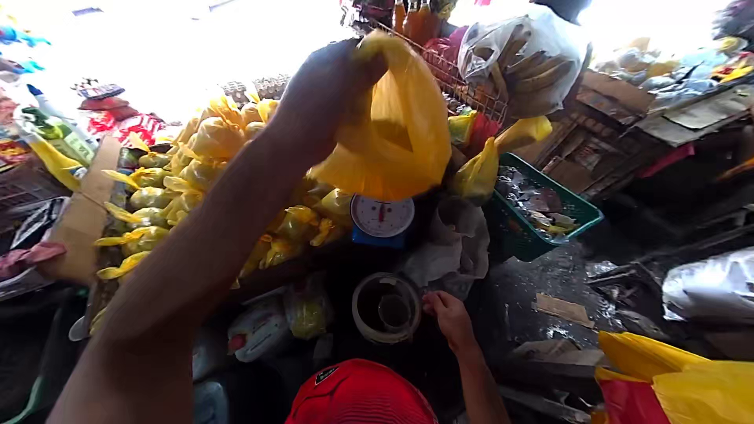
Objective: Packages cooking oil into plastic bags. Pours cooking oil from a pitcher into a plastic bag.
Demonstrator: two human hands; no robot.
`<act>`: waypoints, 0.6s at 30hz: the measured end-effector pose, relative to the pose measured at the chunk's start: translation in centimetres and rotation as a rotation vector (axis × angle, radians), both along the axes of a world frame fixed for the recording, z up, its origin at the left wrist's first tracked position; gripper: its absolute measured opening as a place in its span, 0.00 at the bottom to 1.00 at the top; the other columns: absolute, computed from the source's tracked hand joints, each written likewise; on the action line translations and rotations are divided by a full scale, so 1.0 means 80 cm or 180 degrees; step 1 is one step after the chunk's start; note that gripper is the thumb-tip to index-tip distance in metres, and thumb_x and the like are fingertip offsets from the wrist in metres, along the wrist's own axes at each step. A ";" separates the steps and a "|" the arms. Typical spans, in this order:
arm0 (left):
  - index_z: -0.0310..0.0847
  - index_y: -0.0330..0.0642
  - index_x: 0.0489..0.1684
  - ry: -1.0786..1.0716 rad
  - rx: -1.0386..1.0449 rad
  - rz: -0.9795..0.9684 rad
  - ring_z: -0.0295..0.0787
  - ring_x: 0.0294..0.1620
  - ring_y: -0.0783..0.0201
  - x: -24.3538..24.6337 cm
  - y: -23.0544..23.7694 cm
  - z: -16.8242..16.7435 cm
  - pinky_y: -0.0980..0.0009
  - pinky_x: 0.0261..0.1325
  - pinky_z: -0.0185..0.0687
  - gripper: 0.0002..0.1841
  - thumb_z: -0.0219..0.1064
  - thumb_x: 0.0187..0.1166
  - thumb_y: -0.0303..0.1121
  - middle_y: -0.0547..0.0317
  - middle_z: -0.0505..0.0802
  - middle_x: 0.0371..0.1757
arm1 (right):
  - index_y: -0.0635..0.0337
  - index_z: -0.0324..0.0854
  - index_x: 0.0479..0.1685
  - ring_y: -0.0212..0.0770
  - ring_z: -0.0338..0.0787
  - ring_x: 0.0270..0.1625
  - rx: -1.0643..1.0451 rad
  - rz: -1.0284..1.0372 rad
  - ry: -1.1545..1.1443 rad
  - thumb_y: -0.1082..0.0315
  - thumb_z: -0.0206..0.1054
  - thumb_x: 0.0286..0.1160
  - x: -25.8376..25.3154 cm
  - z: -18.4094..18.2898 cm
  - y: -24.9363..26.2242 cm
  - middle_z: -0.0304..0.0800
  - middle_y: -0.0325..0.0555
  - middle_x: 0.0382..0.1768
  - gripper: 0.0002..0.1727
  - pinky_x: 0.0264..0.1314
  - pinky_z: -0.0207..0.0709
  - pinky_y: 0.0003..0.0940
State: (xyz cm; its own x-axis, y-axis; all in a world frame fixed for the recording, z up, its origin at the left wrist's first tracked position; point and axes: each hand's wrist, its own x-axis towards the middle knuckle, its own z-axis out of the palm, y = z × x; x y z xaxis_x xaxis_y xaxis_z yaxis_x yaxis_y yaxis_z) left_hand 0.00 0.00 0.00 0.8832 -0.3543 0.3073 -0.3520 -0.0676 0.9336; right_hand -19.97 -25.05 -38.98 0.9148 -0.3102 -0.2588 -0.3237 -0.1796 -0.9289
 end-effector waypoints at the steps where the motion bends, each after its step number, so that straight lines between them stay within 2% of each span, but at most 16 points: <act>1: 0.85 0.44 0.52 -0.0027 -0.0175 0.0069 0.89 0.37 0.68 -0.026 0.014 -0.017 0.68 0.41 0.90 0.09 0.63 0.86 0.37 0.62 0.91 0.39 | 0.62 0.88 0.46 0.40 0.93 0.36 0.0018 0.0088 -0.0277 0.60 0.56 0.91 0.010 0.018 0.016 0.94 0.45 0.35 0.18 0.46 0.90 0.41; 3: 0.86 0.44 0.45 0.0088 -0.0291 0.0205 0.88 0.34 0.68 -0.069 0.041 -0.073 0.67 0.37 0.88 0.08 0.63 0.86 0.36 0.62 0.91 0.36 | 0.63 0.87 0.43 0.37 0.86 0.27 0.0300 0.0224 -0.0902 0.63 0.55 0.90 0.024 0.052 0.050 0.88 0.43 0.26 0.17 0.36 0.86 0.36; 4: 0.86 0.44 0.46 0.0202 -0.0204 0.0186 0.88 0.35 0.68 -0.088 0.055 -0.111 0.67 0.38 0.89 0.08 0.62 0.87 0.35 0.61 0.91 0.37 | 0.63 0.86 0.41 0.35 0.85 0.26 0.0641 0.0364 -0.1206 0.62 0.55 0.91 0.029 0.067 0.067 0.87 0.41 0.25 0.17 0.35 0.84 0.33; 5: 0.87 0.43 0.46 0.0342 -0.0036 0.0209 0.87 0.33 0.67 -0.105 0.065 -0.153 0.67 0.35 0.87 0.08 0.63 0.87 0.35 0.58 0.91 0.36 | 0.61 0.85 0.41 0.34 0.86 0.29 0.1029 0.0617 -0.1408 0.56 0.56 0.91 0.033 0.079 0.084 0.88 0.40 0.27 0.19 0.38 0.85 0.31; 6: 0.88 0.41 0.44 0.0505 0.0109 0.0245 0.86 0.30 0.64 -0.117 0.071 -0.199 0.65 0.34 0.86 0.09 0.64 0.86 0.35 0.56 0.91 0.34 | 0.59 0.86 0.46 0.34 0.88 0.36 0.1372 0.0990 -0.1441 0.47 0.59 0.88 0.035 0.088 0.099 0.89 0.39 0.33 0.23 0.44 0.86 0.32; 7: 0.89 0.39 0.43 0.0643 0.0241 0.0257 0.89 0.33 0.64 -0.127 0.077 -0.246 0.63 0.38 0.88 0.09 0.64 0.85 0.33 0.55 0.93 0.34 | 0.58 0.84 0.53 0.35 0.89 0.43 0.1509 0.1385 -0.1346 0.39 0.61 0.83 0.037 0.093 0.114 0.90 0.40 0.40 0.28 0.50 0.86 0.34; 8: 0.91 0.39 0.44 0.0737 0.0364 0.0305 0.90 0.36 0.66 -0.139 0.083 -0.286 0.63 0.43 0.89 0.09 0.64 0.84 0.33 0.57 0.94 0.36 | 0.59 0.83 0.60 0.36 0.91 0.47 0.1424 0.1666 -0.1185 0.38 0.65 0.79 0.038 0.096 0.132 0.92 0.41 0.45 0.31 0.53 0.88 0.36; 9: 0.91 0.40 0.46 0.0797 0.0433 0.0392 0.92 0.38 0.68 -0.151 0.089 -0.319 0.65 0.46 0.90 0.10 0.63 0.84 0.32 0.59 0.95 0.37 | 0.59 0.81 0.63 0.37 0.93 0.49 0.1106 0.1820 -0.1002 0.39 0.70 0.76 0.039 0.097 0.150 0.93 0.42 0.46 0.32 0.54 0.90 0.39; 10: 0.92 0.41 0.49 0.0824 0.0476 0.0493 0.93 0.41 0.69 -0.163 0.095 -0.343 0.66 0.50 0.91 0.10 0.63 0.84 0.30 0.61 0.96 0.40 | 0.56 0.82 0.62 0.35 0.94 0.48 0.0535 0.1860 -0.0866 0.43 0.71 0.76 0.039 0.094 0.166 0.94 0.40 0.45 0.28 0.54 0.92 0.39; 11: 0.92 0.43 0.52 0.0835 0.0482 0.0580 0.94 0.45 0.70 -0.173 0.102 -0.361 0.66 0.53 0.91 0.11 0.62 0.83 0.29 0.62 0.97 0.44 | 0.54 0.83 0.60 0.34 0.94 0.47 -0.0142 0.1811 -0.0858 0.46 0.69 0.79 0.041 0.088 0.179 0.94 0.37 0.43 0.23 0.52 0.92 0.41; 13: 0.91 0.49 0.62 0.0887 0.0537 0.0609 0.93 0.56 0.72 -0.181 0.120 -0.377 0.65 0.64 0.90 0.15 0.62 0.84 0.27 0.65 0.97 0.54 | 0.54 0.88 0.53 0.42 0.94 0.42 -0.1358 0.1671 -0.1290 0.55 0.63 0.83 0.050 0.087 0.192 0.94 0.41 0.36 0.15 0.48 0.88 0.50; 15: 0.89 0.54 0.67 0.0853 0.0785 0.0524 0.91 0.60 0.74 -0.179 0.140 -0.380 0.64 0.68 0.88 0.19 0.59 0.84 0.28 0.68 0.96 0.58 | 0.53 0.90 0.53 0.49 0.94 0.43 -0.2203 0.1767 -0.1818 0.63 0.61 0.80 0.069 0.105 0.189 0.95 0.44 0.37 0.14 0.51 0.85 0.56; 18: 0.92 0.47 0.46 0.0663 0.0734 0.0514 0.91 0.42 0.73 -0.170 0.154 -0.374 0.67 0.51 0.89 0.08 0.66 0.82 0.34 0.66 0.96 0.39 | 0.47 0.92 0.53 0.47 0.93 0.43 -0.3068 0.1878 -0.2492 0.62 0.56 0.83 0.103 0.138 0.182 0.96 0.41 0.39 0.16 0.50 0.84 0.52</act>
State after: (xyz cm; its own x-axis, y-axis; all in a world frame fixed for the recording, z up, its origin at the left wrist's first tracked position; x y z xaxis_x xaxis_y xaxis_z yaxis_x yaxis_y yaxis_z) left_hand -13.61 12.31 -29.93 0.9689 -0.2439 0.0427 -0.1230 -0.3243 0.9379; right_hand -11.75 -10.51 -27.91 0.7784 0.4107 0.4748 0.5706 -0.7782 -0.2622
